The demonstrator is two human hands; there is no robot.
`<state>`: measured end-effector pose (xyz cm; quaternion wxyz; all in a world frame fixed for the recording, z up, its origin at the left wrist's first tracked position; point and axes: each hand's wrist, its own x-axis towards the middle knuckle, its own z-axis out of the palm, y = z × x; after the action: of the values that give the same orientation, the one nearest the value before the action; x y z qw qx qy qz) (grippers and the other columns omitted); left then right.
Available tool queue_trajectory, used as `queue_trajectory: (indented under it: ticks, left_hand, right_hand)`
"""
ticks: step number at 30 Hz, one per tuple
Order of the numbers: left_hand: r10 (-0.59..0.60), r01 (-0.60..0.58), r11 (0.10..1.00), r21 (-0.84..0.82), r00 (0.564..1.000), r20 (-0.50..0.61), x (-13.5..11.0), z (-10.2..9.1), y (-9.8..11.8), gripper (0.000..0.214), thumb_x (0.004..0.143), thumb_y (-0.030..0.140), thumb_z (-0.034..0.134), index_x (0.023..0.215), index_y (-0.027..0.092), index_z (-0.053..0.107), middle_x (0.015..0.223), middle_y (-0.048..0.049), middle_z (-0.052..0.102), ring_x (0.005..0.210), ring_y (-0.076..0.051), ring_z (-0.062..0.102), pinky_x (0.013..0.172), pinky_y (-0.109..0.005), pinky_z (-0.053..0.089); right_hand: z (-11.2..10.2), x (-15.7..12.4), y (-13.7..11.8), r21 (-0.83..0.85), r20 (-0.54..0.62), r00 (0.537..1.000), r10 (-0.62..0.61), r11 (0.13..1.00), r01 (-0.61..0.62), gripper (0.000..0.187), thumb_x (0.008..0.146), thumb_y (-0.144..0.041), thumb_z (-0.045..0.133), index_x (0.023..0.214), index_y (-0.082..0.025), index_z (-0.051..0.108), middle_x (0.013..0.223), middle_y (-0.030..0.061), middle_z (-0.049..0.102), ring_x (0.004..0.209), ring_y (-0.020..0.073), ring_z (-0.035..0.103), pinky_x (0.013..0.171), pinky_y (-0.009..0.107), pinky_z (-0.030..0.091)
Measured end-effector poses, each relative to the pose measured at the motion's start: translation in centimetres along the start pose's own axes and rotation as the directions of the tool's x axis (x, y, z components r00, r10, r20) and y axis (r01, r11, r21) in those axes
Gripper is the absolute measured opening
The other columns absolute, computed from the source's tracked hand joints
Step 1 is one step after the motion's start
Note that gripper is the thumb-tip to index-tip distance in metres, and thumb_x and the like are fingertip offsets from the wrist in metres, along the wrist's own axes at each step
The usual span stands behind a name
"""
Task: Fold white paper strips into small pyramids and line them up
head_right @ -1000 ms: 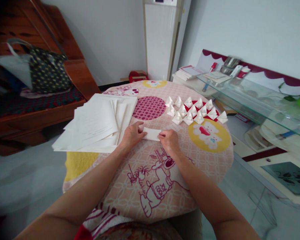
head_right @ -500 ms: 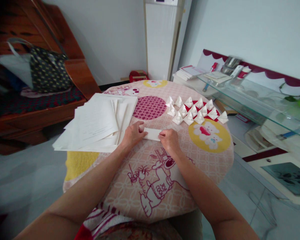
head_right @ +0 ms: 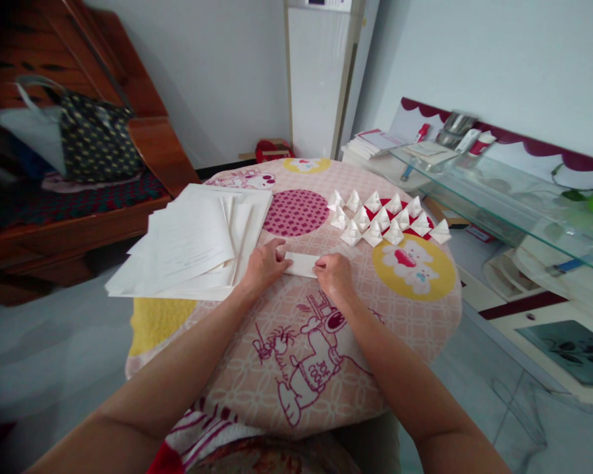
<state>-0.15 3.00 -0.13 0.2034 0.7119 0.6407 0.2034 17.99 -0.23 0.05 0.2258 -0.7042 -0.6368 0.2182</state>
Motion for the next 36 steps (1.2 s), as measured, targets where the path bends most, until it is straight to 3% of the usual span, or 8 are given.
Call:
queue_trajectory:
  ticks: [6, 11, 17, 20, 27, 36]
  left_hand:
    - [0.111, -0.110, 0.994, 0.025, 0.993, -0.044, -0.1, 0.7, -0.5, 0.044, 0.085, 0.015, 0.067, 0.129, 0.014, 0.064, 0.092, -0.0067, 0.073, 0.090, -0.022, 0.069, 0.090, -0.034, 0.054]
    - [0.286, -0.290, 0.957, -0.018, 0.951, -0.117, 0.3, 1.3, -1.0, 0.038, 0.081, 0.002, 0.063, 0.116, 0.013, 0.069, 0.111, -0.0112, 0.069, 0.094, -0.021, 0.066, 0.089, -0.033, 0.055]
    - [0.449, -0.448, 0.891, -0.070, 0.893, 0.005, 1.1, 1.6, -1.5, 0.030, 0.088, 0.000, 0.052, 0.097, 0.014, 0.077, 0.101, -0.0090, 0.073, 0.096, -0.020, 0.068, 0.089, -0.031, 0.055]
    - [0.452, -0.450, 0.891, -0.064, 0.892, 0.016, 0.9, 1.7, -1.6, 0.030, 0.089, 0.003, 0.054, 0.101, 0.017, 0.078, 0.106, -0.0077, 0.074, 0.100, -0.019, 0.069, 0.092, -0.030, 0.055]
    - [0.334, -0.333, 0.941, -0.066, 0.943, 0.012, 0.0, 1.7, -0.8, 0.032, 0.082, 0.017, 0.073, 0.114, 0.015, 0.075, 0.114, -0.0087, 0.071, 0.102, -0.021, 0.067, 0.099, -0.033, 0.054]
    - [0.314, -0.294, 0.941, -0.168, 0.944, 0.103, 0.4, 0.7, -1.7, 0.046, 0.074, 0.012, 0.068, 0.118, 0.022, 0.076, 0.122, -0.0056, 0.070, 0.097, -0.019, 0.067, 0.093, -0.033, 0.057]
  right_hand:
    - [-0.1, 0.0, -0.5, -0.094, 0.006, 1.000, -0.015, 0.995, 0.016, 0.019, 0.084, -0.018, 0.067, 0.090, -0.014, 0.085, 0.080, 0.0090, 0.080, 0.074, 0.0191, 0.073, 0.065, 0.025, 0.046]
    - [0.2, 0.1, -0.4, -0.157, -0.017, 0.998, -0.054, 0.986, 0.051, 0.017, 0.085, -0.017, 0.069, 0.092, -0.016, 0.085, 0.093, 0.0115, 0.082, 0.086, 0.0212, 0.075, 0.073, 0.026, 0.047]
    - [-0.1, -0.1, 0.1, -0.219, -0.025, 1.000, -0.017, 0.976, 0.011, 0.028, 0.087, -0.027, 0.073, 0.113, -0.021, 0.082, 0.106, 0.0094, 0.081, 0.099, 0.0242, 0.075, 0.083, 0.030, 0.051]
    - [-0.5, -0.3, 0.1, -0.241, -0.004, 1.000, -0.007, 0.970, 0.005, 0.030, 0.089, -0.031, 0.071, 0.116, -0.023, 0.081, 0.111, 0.0092, 0.081, 0.106, 0.0257, 0.074, 0.087, 0.031, 0.052]
    - [-0.8, -0.3, -0.2, -0.242, 0.016, 1.000, 0.021, 0.970, -0.017, 0.028, 0.089, -0.032, 0.069, 0.112, -0.025, 0.082, 0.110, 0.0082, 0.081, 0.104, 0.0261, 0.074, 0.084, 0.032, 0.052]
    - [-0.6, -0.2, 0.0, -0.202, -0.011, 1.000, 0.019, 0.979, -0.021, 0.024, 0.086, -0.029, 0.073, 0.107, -0.026, 0.084, 0.106, 0.0079, 0.081, 0.099, 0.0244, 0.073, 0.084, 0.031, 0.051]
